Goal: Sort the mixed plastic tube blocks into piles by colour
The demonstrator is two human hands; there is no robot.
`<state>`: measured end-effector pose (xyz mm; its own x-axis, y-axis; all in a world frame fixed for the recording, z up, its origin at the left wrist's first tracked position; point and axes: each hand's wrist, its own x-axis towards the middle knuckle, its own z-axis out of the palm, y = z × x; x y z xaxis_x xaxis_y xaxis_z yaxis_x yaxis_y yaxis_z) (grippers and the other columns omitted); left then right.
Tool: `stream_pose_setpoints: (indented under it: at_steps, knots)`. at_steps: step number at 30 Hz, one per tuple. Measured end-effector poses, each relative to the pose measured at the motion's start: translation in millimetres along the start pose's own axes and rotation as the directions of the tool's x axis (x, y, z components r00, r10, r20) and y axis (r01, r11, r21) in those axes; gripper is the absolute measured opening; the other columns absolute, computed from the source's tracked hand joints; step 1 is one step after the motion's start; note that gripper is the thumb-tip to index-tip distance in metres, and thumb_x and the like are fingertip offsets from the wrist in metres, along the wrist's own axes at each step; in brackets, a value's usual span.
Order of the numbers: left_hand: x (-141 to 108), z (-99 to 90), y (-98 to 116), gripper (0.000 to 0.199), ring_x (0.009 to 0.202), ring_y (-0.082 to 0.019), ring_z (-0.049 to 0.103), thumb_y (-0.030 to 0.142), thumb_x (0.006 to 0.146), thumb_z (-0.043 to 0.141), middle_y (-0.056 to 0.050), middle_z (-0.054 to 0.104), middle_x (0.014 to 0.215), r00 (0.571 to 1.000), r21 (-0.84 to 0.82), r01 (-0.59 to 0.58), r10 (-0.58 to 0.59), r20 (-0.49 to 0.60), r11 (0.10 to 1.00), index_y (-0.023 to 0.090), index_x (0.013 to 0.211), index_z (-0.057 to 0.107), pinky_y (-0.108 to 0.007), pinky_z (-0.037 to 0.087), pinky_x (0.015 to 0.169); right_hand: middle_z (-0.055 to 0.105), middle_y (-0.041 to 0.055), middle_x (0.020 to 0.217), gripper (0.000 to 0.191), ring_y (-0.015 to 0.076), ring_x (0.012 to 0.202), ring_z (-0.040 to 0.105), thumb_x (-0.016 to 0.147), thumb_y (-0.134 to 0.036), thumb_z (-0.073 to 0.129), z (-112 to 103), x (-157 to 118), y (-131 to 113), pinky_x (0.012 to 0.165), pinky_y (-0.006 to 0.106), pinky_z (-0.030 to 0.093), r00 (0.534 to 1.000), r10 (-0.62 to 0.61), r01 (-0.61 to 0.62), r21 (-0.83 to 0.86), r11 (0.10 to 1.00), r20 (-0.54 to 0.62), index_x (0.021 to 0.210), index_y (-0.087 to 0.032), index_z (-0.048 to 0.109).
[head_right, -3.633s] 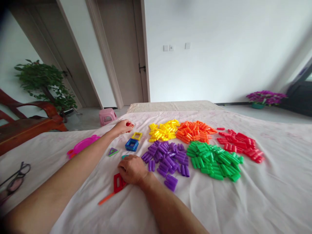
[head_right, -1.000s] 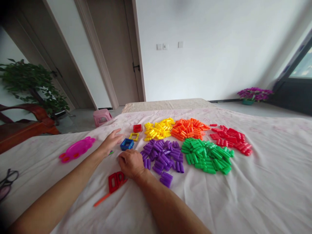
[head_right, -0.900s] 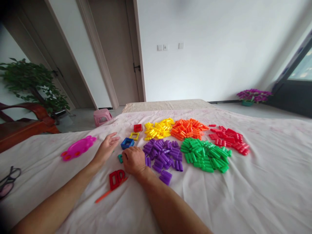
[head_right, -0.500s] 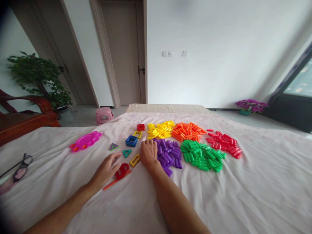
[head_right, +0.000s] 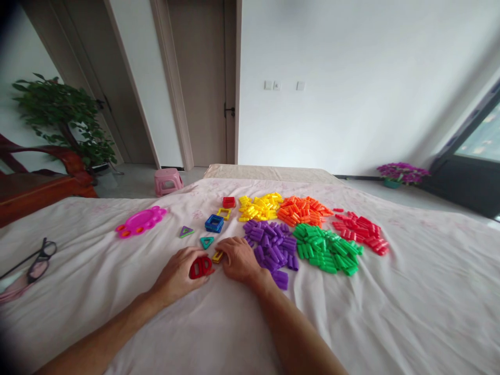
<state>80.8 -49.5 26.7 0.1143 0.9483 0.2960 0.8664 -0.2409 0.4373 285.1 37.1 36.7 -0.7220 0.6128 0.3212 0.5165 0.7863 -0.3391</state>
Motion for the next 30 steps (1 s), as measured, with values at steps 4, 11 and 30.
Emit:
stream_pose_setpoints:
  at_steps: [4,11,30]
  knots:
    - [3,-1.7,-7,0.039,0.102,-0.027,0.060,0.038,0.073,0.073,-0.010,0.069,0.106,0.998,-0.043,0.048,-0.050,-0.039,0.998,0.018,0.106,0.066,-0.041,0.048,0.091,0.069,0.0043,0.103,0.031,0.0185,0.096,0.058,0.081,-0.011,0.056,-1,-1,4,0.089,0.029,0.041,1.000,-0.005,0.005,0.009,1.000,0.008,0.107,-0.021,0.070]
    - [8,-4.8,-21,0.027,0.097,-0.020,0.065,0.030,0.082,0.064,-0.007,0.071,0.106,0.995,-0.259,0.078,-0.092,-0.044,0.963,0.020,0.106,0.067,-0.035,0.051,0.090,0.070,0.0054,0.104,0.025,0.0188,0.098,0.062,0.093,-0.026,0.054,4,1,13,0.088,0.028,0.044,0.976,0.201,-0.194,0.083,0.977,-0.087,0.114,-0.022,0.067]
    - [11,-11.9,-37,0.048,0.107,-0.027,0.061,0.026,0.072,0.073,-0.009,0.069,0.117,0.983,-0.038,0.152,-0.155,-0.095,0.988,0.021,0.119,0.063,-0.041,0.047,0.095,0.069,0.0083,0.106,0.031,0.0235,0.096,0.063,0.099,-0.038,0.040,-5,16,-1,0.078,0.033,0.041,0.878,0.462,-0.479,-0.254,0.840,-0.126,0.119,-0.024,0.060]
